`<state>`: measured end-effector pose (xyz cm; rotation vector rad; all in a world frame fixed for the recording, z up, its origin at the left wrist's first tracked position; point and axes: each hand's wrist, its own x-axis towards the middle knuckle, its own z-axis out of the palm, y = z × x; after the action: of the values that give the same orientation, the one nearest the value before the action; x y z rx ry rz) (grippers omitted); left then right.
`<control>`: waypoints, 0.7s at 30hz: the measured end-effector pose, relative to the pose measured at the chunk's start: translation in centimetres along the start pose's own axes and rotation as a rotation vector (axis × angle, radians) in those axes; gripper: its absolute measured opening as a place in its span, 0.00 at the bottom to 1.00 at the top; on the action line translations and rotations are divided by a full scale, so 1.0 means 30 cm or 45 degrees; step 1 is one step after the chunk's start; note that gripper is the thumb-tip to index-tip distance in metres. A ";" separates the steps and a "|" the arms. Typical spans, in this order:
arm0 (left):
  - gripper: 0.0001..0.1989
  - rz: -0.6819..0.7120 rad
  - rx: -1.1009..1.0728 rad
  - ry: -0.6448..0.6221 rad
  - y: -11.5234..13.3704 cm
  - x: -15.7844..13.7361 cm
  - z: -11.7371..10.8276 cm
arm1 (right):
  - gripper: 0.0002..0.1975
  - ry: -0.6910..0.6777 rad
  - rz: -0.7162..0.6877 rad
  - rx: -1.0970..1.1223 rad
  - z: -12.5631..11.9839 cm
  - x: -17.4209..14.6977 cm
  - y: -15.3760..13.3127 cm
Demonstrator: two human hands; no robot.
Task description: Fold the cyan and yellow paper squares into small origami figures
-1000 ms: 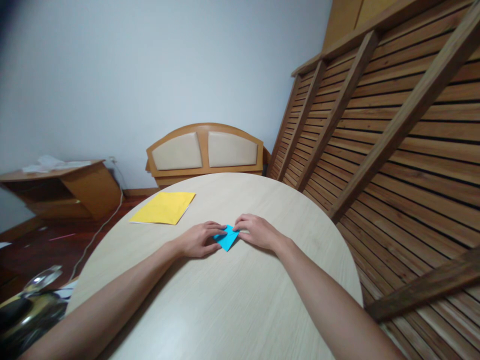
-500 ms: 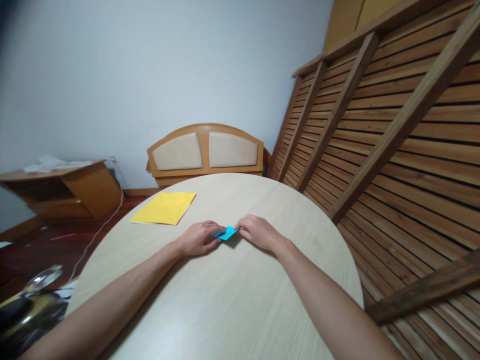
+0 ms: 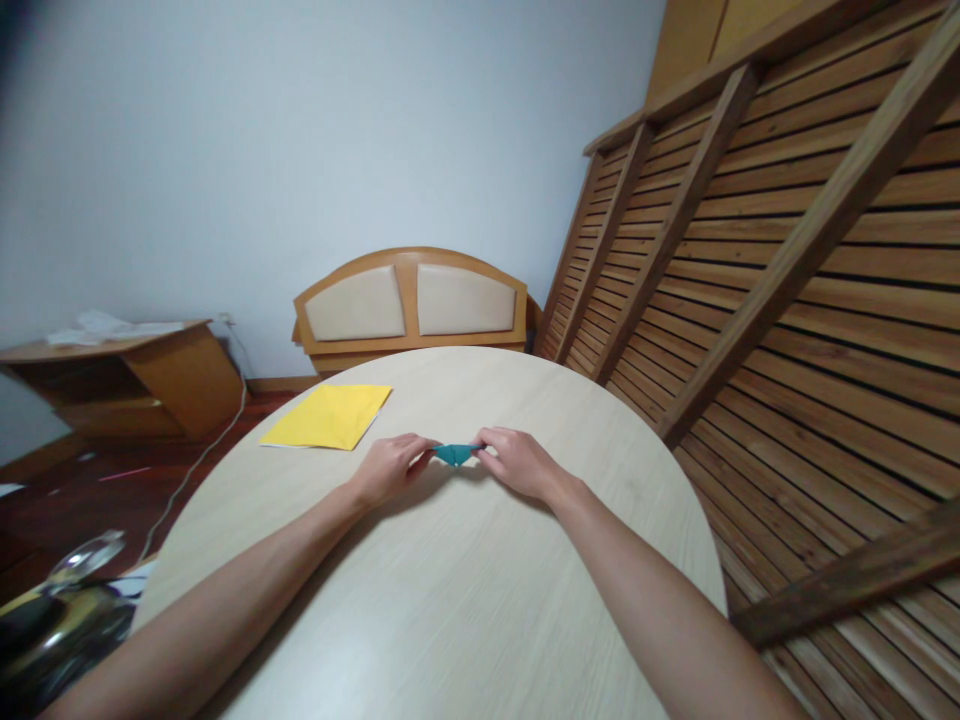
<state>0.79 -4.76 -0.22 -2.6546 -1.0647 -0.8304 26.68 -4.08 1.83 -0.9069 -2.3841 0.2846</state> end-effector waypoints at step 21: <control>0.13 -0.392 -0.707 0.015 0.051 0.021 -0.022 | 0.11 0.110 0.201 0.632 0.041 0.009 0.012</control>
<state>1.90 -5.73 0.75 -2.9437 -1.4405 -1.3756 26.01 -3.64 0.81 -0.8444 -2.0246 0.8368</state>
